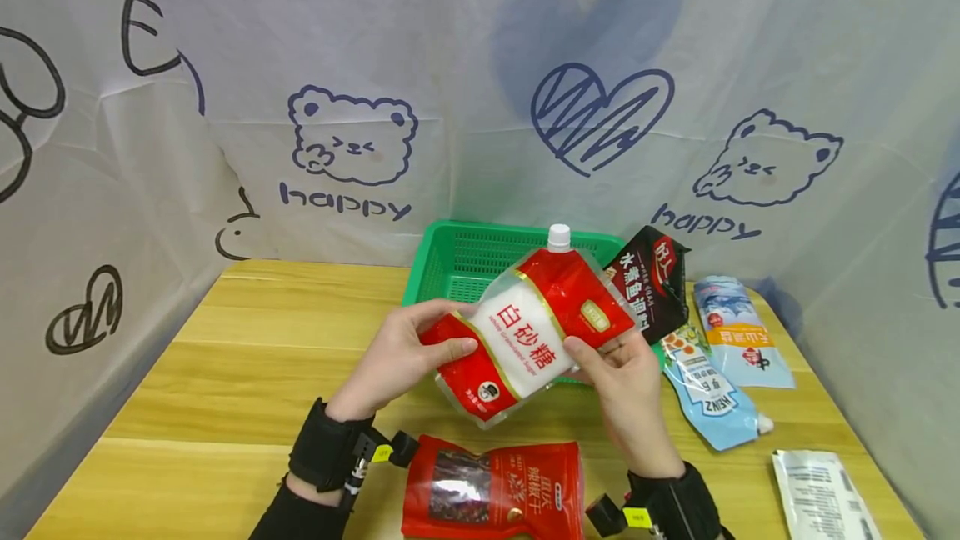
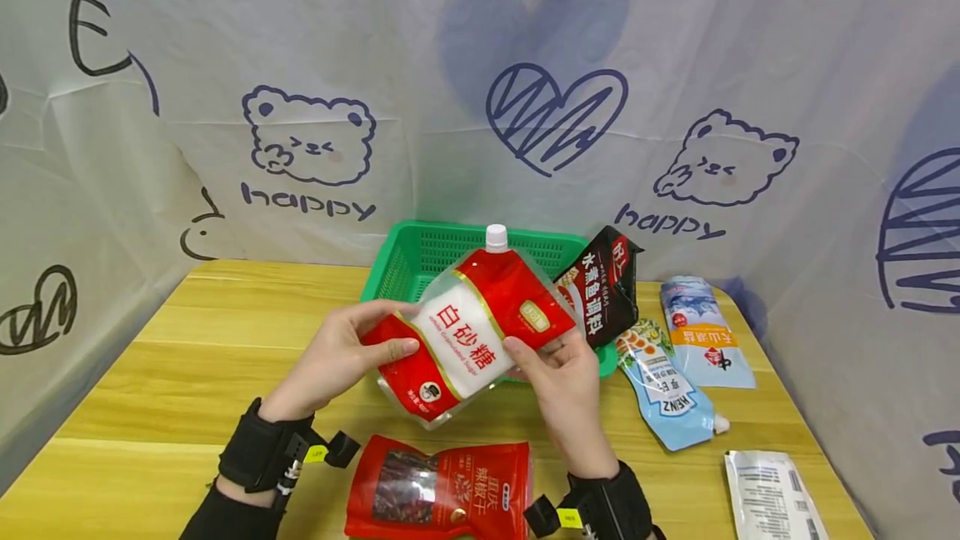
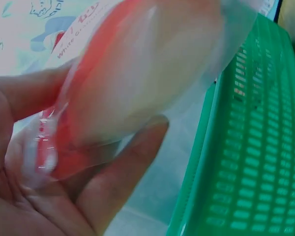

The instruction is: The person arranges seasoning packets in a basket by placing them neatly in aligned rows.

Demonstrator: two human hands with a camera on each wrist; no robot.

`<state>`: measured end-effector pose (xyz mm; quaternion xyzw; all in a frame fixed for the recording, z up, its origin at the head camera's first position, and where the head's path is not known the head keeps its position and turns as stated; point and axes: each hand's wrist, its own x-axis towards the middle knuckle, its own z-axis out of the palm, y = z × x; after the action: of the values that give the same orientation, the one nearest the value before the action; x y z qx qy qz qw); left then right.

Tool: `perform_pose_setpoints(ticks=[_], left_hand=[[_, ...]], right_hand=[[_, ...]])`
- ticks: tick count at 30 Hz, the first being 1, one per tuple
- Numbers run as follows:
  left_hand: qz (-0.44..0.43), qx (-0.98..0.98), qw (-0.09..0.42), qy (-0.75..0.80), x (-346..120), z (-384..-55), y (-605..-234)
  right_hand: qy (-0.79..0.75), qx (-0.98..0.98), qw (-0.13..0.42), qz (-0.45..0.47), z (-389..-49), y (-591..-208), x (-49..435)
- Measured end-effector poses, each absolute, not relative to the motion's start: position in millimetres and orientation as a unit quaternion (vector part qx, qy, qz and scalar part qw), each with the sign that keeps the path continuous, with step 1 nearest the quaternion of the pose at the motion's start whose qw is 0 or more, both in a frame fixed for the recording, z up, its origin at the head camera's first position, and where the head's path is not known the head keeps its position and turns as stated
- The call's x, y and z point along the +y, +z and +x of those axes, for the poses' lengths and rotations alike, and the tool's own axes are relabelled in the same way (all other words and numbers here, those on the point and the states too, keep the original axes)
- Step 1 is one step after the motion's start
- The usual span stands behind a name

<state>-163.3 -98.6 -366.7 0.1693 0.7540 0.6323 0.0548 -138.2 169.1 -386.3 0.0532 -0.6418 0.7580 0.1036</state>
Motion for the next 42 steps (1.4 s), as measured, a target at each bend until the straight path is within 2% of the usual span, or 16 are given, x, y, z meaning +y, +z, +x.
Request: perform_pose_setpoints(ticks=[9,20,33,38,42], left_hand=[[0.195,0.775,0.082,0.596,-97,-161,-364],[0.226,0.802,0.032,0.552,-85,-154,-362],[0.241,0.803,0.049,0.542,-79,-154,-370],[0.243,0.802,0.049,0.543,-79,-154,-370],[0.248,0.799,0.058,0.544,-77,-152,-370]], right_hand=[[0.739,-0.663,0.109,0.048,-137,-382,171],[0.69,-0.715,0.096,0.058,-130,-374,174],[0.58,-0.796,0.117,0.127,-123,-367,177],[0.579,-0.797,0.099,0.142,-123,-362,181],[0.583,-0.789,0.111,0.161,-122,-357,187]])
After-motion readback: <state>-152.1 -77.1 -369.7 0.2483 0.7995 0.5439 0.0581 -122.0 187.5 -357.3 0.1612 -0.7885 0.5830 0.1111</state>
